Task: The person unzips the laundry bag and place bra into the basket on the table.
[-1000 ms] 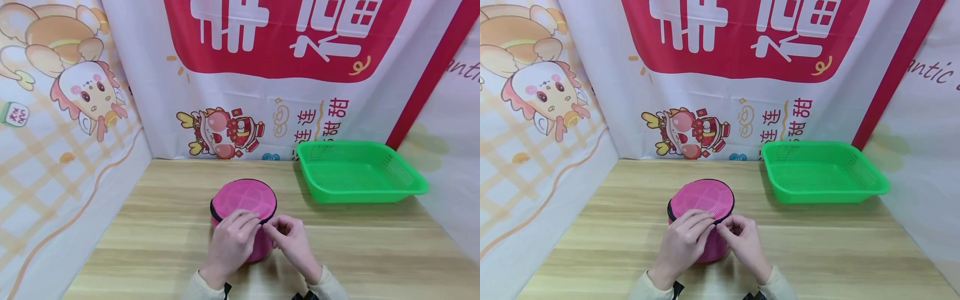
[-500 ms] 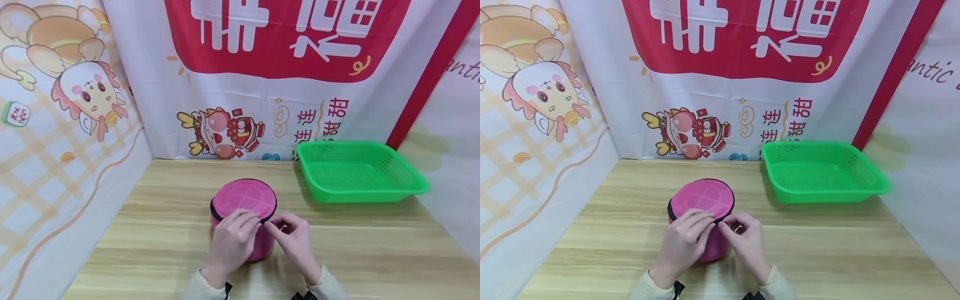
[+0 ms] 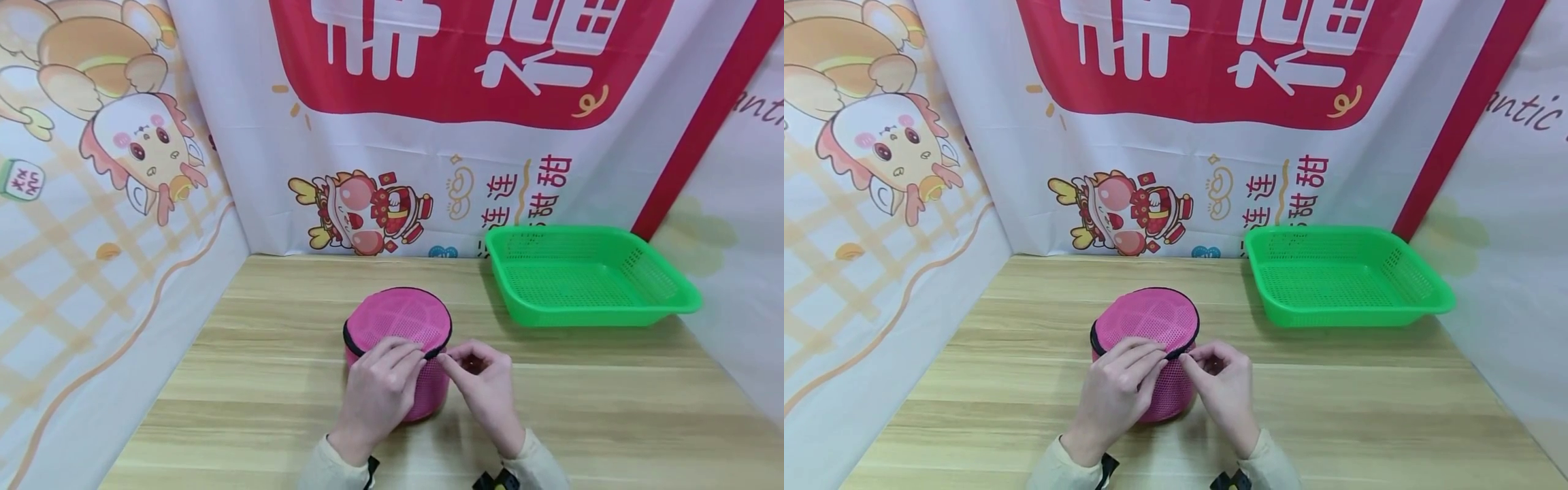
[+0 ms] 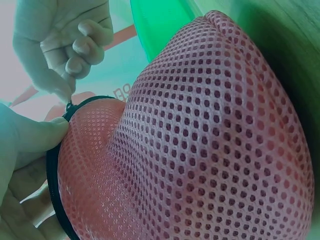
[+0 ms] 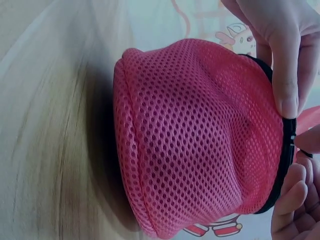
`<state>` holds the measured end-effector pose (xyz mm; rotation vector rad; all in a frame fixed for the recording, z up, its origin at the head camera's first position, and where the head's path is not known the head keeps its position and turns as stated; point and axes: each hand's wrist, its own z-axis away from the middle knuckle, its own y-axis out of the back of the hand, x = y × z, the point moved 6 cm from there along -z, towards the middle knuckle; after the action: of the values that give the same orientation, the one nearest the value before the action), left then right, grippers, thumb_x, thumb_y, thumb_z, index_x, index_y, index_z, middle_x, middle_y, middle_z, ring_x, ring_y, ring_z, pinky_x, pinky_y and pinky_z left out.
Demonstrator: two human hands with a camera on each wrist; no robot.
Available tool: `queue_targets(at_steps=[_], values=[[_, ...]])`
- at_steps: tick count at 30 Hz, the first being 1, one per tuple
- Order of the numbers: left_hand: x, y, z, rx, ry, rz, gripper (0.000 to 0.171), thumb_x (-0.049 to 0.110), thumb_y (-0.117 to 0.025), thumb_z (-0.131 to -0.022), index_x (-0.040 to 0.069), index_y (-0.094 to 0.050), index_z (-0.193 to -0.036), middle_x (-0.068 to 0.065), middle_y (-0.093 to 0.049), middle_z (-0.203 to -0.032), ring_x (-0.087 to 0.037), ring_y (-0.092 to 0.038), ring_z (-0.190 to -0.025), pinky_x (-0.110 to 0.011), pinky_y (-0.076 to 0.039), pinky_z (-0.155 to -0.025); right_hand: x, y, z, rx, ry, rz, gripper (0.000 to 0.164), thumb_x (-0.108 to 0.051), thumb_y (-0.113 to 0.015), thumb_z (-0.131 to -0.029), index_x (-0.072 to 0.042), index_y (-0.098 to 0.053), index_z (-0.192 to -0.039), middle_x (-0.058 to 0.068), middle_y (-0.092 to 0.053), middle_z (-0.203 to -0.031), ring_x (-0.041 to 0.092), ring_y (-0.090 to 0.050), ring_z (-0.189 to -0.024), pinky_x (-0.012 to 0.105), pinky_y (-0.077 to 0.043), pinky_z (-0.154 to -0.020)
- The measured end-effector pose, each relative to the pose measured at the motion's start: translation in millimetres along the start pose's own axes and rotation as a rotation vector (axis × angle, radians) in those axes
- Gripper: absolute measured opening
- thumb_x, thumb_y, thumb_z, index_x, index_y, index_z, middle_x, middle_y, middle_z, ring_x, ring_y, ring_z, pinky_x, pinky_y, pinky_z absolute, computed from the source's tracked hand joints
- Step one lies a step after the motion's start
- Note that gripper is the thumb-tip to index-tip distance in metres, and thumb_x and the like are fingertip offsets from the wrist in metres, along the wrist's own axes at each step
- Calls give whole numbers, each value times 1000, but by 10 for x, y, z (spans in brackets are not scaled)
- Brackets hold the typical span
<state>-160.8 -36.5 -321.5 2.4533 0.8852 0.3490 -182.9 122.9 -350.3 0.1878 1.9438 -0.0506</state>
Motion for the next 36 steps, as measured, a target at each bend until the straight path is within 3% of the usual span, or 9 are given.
queue_targets(at_steps=[6,12,21,28,36], values=[[-14,9,-4,-5,9,4,12,6,-76,-82,4,-78,-93,-5,-73,-94,-19,-66,-90,-28,-56,-79,-170,-14,16,-6,-33,30,7,7,-76,-80,3,-70,-77,7,-64,-70,12,-55,-58,21,-47,-48],[-2,3,-17,-19,19,18,13,6,-76,-82,5,-77,-95,-4,-72,-97,-19,-64,-93,-28,-55,-83,87,-17,-9,-54,-88,-12,5,1,-76,-83,1,-72,-81,8,-65,-71,14,-58,-58,29,-53,-50],[29,-5,-8,-7,6,15,16,5,-77,-81,4,-77,-96,-5,-71,-99,-20,-64,-94,-29,-54,-85,110,-44,19,-89,-17,-82,6,-1,-77,-83,0,-72,-81,10,-63,-72,14,-54,-54,22,-45,-45],[12,3,13,-4,33,26,13,5,-76,-82,5,-77,-94,-4,-72,-96,-19,-64,-92,-28,-55,-81,136,-49,28,-77,-22,-88,7,1,-75,-83,5,-70,-81,10,-65,-73,13,-55,-55,22,-47,-46],[14,8,1,16,20,24,12,4,-75,-81,4,-76,-93,-4,-72,-94,-19,-64,-91,-29,-55,-81,151,-41,4,-78,-29,-82,7,2,-76,-83,3,-70,-80,11,-64,-73,13,-55,-56,23,-49,-48]])
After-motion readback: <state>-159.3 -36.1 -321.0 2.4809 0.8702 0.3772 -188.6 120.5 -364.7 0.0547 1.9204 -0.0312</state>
